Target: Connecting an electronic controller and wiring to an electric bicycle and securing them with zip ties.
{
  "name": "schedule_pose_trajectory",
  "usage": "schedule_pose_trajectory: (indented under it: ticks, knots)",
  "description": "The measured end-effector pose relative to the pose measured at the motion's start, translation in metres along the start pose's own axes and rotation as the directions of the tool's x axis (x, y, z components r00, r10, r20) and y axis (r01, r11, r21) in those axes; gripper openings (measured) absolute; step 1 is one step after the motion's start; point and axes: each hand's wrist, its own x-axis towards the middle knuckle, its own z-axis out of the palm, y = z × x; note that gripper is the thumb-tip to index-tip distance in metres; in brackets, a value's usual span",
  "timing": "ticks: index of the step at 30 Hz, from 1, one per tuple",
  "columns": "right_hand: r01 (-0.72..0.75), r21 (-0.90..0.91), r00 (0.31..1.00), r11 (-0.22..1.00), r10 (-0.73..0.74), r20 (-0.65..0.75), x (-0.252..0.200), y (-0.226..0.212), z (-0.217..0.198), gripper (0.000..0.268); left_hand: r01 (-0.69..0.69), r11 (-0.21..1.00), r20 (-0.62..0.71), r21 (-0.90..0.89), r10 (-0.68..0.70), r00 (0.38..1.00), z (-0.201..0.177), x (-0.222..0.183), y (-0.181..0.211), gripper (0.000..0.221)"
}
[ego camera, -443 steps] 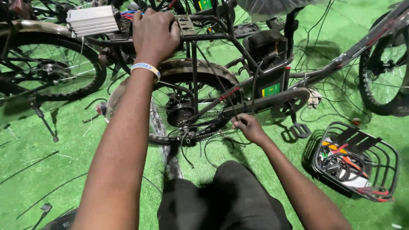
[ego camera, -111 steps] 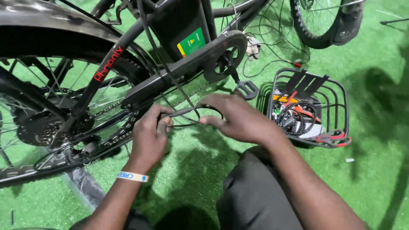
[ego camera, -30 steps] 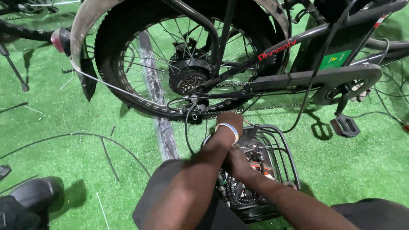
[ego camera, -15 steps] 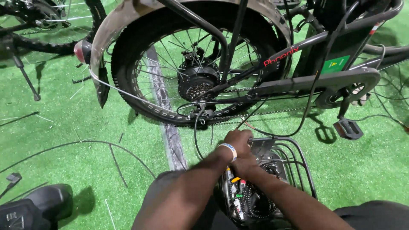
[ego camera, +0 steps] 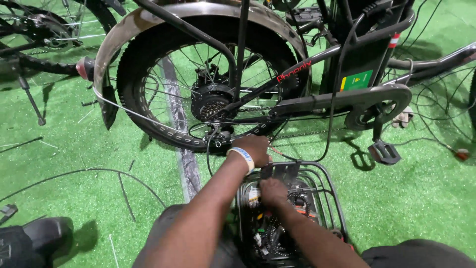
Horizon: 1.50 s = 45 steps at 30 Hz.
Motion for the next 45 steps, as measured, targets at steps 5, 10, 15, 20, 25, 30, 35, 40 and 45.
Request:
schedule_pose_trajectory:
  ticks: [5, 10, 15, 20, 25, 30, 35, 40, 45]
  knots:
    - [-0.009, 0.016, 0.896, 1.000, 0.015, -0.444, -0.005, -0.005, 0.106, 0.032, 0.345, 0.931, -0.040, -0.120, -0.352, 0.935, -0.055, -0.073, -0.014, 0.046]
    - [-0.186, -0.005, 0.964, 0.983, 0.183, 0.190, 0.011, -0.006, 0.000, 0.015, 0.471, 0.881, -0.073, -0.035, -0.473, 0.878, -0.048, -0.080, -0.038, 0.052]
    - [-0.241, -0.009, 0.925, 0.970, 0.233, 0.300, 0.011, -0.005, 0.016, 0.011, 0.446, 0.893, 0.002, -0.059, -0.446, 0.895, -0.040, -0.066, -0.030, 0.054]
    - [-0.338, 0.019, 0.881, 0.941, 0.309, 0.359, 0.021, 0.006, 0.062, 0.013, 0.435, 0.891, -0.010, -0.133, -0.440, 0.898, -0.015, -0.041, -0.057, 0.059]
    - [-0.284, 0.065, 0.956, 0.957, 0.278, 0.093, -0.009, 0.009, 0.007, 0.019, 0.364, 0.913, 0.087, -0.185, -0.354, 0.931, -0.009, -0.041, -0.038, 0.064]
    - [-0.360, 0.130, 0.931, 0.924, 0.365, -0.017, -0.022, 0.017, 0.006, 0.020, 0.317, 0.941, 0.120, -0.119, -0.303, 0.945, 0.007, -0.021, -0.034, 0.059]
    - [-0.512, 0.144, 0.819, 0.847, 0.430, 0.380, -0.019, 0.036, -0.024, 0.022, 0.308, 0.951, 0.119, 0.032, -0.310, 0.943, 0.060, 0.009, -0.028, 0.043]
    - [-0.486, 0.154, 0.804, 0.860, 0.372, 0.465, -0.015, 0.031, -0.058, 0.024, 0.327, 0.945, 0.089, -0.012, -0.324, 0.942, 0.111, 0.038, -0.035, 0.036]
    - [-0.315, 0.287, 0.916, 0.905, 0.210, 0.342, -0.012, 0.009, -0.095, 0.027, 0.358, 0.933, 0.072, -0.047, -0.354, 0.932, 0.145, 0.064, -0.053, 0.029]
